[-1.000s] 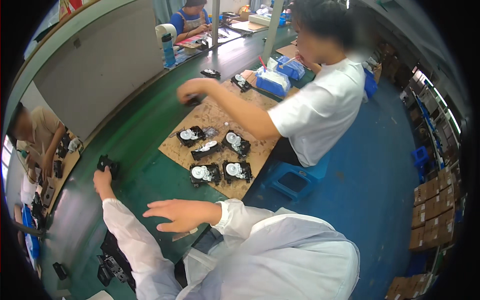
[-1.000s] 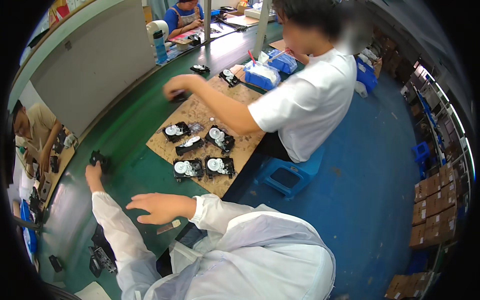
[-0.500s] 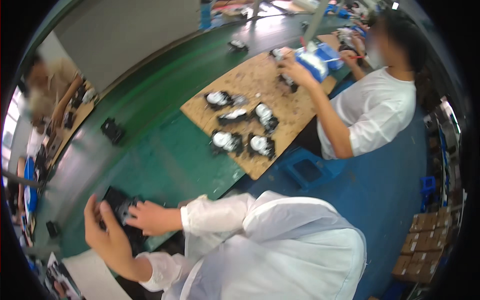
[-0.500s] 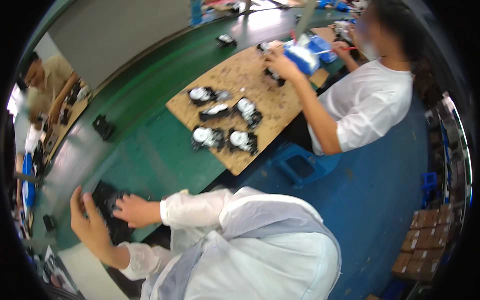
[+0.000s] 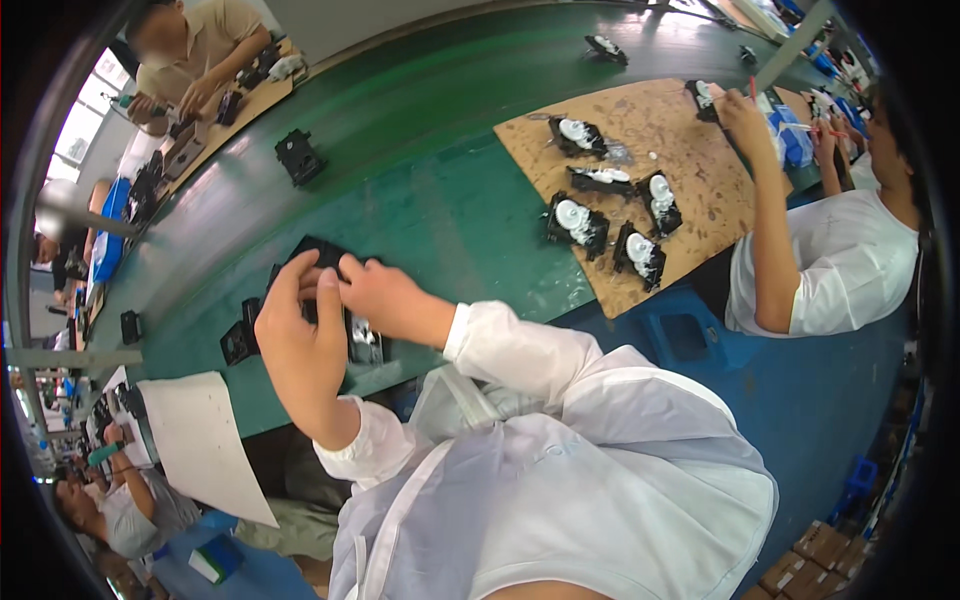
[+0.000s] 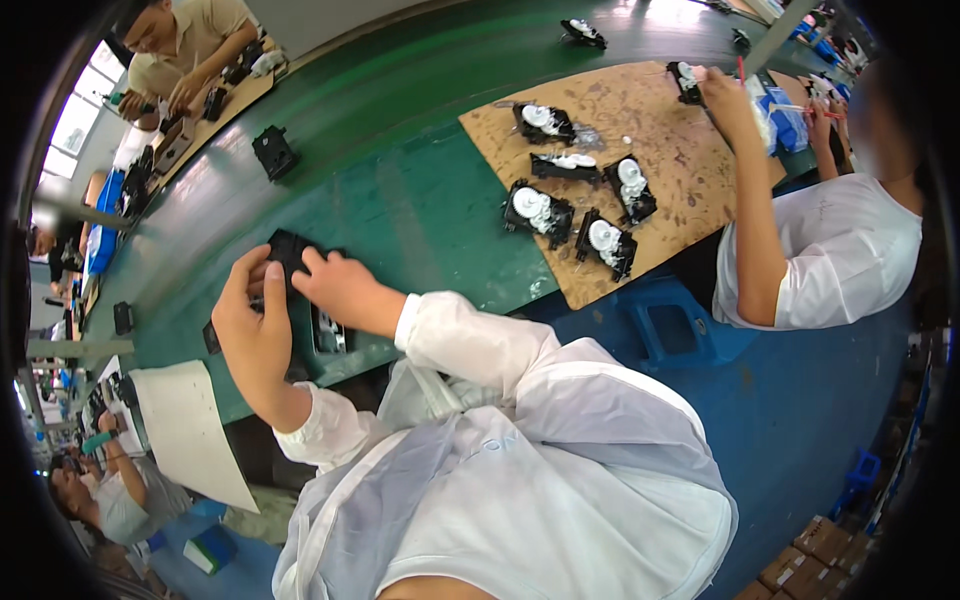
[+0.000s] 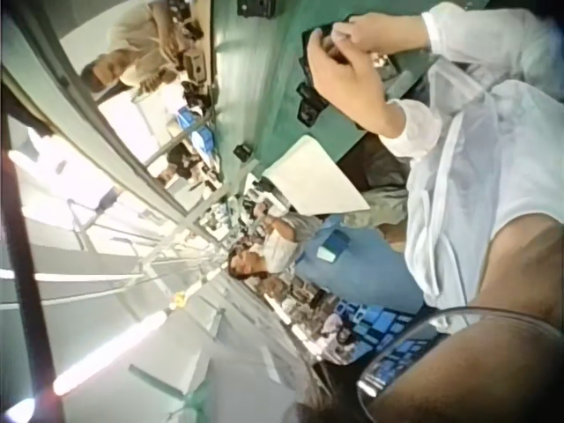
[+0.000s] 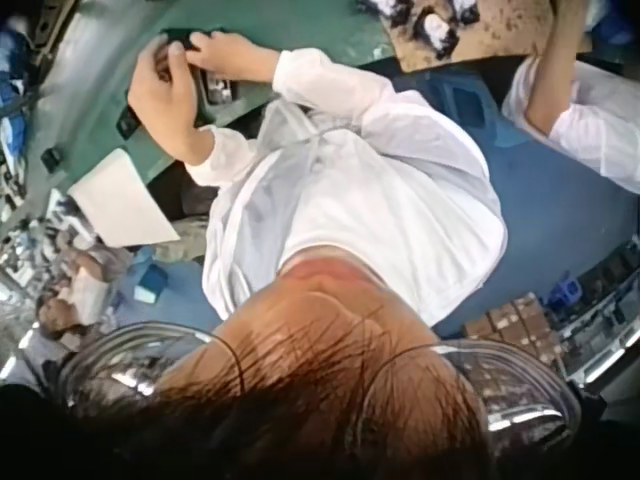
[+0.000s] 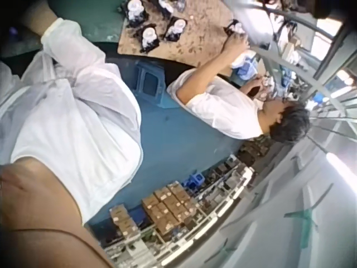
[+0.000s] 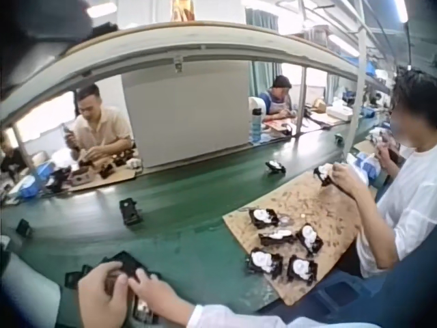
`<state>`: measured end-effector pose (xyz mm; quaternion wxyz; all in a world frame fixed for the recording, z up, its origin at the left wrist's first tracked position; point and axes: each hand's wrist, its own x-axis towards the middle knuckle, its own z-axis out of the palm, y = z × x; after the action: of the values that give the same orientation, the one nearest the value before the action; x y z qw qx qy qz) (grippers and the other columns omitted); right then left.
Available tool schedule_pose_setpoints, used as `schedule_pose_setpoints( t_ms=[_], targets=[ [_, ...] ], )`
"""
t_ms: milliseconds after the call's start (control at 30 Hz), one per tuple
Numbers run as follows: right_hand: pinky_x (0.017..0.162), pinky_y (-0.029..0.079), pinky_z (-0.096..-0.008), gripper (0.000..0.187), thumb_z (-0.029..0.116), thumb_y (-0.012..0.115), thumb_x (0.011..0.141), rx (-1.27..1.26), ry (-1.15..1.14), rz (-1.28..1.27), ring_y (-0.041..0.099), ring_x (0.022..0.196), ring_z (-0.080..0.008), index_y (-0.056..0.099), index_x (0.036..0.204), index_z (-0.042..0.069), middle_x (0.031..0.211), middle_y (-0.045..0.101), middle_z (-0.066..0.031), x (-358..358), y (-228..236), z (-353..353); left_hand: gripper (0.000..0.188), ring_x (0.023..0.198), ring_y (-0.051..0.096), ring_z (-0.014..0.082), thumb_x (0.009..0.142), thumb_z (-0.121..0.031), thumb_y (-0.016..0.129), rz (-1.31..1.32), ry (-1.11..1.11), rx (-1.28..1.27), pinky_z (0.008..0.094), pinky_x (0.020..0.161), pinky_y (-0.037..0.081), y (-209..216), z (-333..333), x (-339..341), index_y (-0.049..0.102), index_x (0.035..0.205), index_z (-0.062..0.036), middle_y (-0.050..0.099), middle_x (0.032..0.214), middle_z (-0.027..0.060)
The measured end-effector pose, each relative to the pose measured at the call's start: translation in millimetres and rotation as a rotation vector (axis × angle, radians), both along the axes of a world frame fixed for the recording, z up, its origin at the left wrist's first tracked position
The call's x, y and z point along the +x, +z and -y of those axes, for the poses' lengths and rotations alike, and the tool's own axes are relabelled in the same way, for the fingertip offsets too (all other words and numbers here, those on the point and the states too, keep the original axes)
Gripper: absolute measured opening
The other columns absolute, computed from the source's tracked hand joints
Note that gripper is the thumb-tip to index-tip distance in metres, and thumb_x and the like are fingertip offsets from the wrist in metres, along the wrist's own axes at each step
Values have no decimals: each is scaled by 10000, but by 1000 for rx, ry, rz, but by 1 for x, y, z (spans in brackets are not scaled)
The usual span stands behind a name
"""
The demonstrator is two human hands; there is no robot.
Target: Assembling and inspecting small black plastic mechanical parts on a production line.
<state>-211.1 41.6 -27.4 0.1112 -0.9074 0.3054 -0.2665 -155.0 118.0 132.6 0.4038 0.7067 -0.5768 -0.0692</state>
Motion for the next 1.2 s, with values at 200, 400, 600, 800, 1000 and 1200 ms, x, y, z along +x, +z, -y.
schedule_pose_setpoints(
  t_ms=[200, 400, 600, 800, 1000, 1200],
  targets=[
    [576, 524, -349, 358, 27, 671, 717, 21, -46, 71, 595, 776, -318, 550, 1053, 65, 965, 525, -141, -16, 1, 28, 230, 714, 639, 214, 862, -79, 653, 79, 66, -62, 301, 686, 516, -30, 12, 14, 671, 1053, 49, 696, 844, 119],
    [653, 526, -348, 319, 40, 651, 797, 300, -173, 244, 607, 813, -279, 548, 1097, 75, 1010, 575, -143, -40, 13, 36, 212, 740, 645, 215, 860, -60, 652, -9, 107, -40, 301, 718, 523, -42, 18, 17, 677, 1046, 39, 701, 873, 116],
    [739, 515, -347, 295, 93, 583, 930, 1054, 104, 931, 604, 875, -226, 546, 1221, 61, 1139, 614, -133, -80, 37, 55, 212, 794, 645, 205, 850, -45, 660, -385, -35, -142, 295, 745, 521, -62, 57, 11, 681, 1049, 24, 702, 955, 102],
    [827, 510, -351, 377, 173, 509, 1012, 1112, 61, 1288, 619, 954, -214, 484, 1365, 44, 1257, 603, -147, -105, 53, 51, 279, 848, 638, 201, 810, -20, 686, -411, -161, -219, 289, 782, 516, -53, 68, -27, 664, 1085, 21, 692, 1012, 115],
    [954, 490, -372, 466, 287, 470, 1046, 982, 394, 1493, 625, 1075, -248, 406, 1435, 37, 1345, 563, -191, -132, 76, 41, 338, 866, 636, 210, 755, 0, 716, -37, -432, -410, 293, 809, 512, -34, 74, -70, 653, 1085, 32, 683, 1002, 149],
    [940, 522, -381, 574, 405, 449, 1047, 908, 311, 1536, 617, 1131, -306, 352, 1457, 16, 1384, 516, -246, -179, 74, 36, 219, 855, 636, 201, 824, -52, 664, -707, -725, -414, 303, 779, 516, -22, 105, -67, 669, 1025, 35, 685, 982, 144]
  ],
)
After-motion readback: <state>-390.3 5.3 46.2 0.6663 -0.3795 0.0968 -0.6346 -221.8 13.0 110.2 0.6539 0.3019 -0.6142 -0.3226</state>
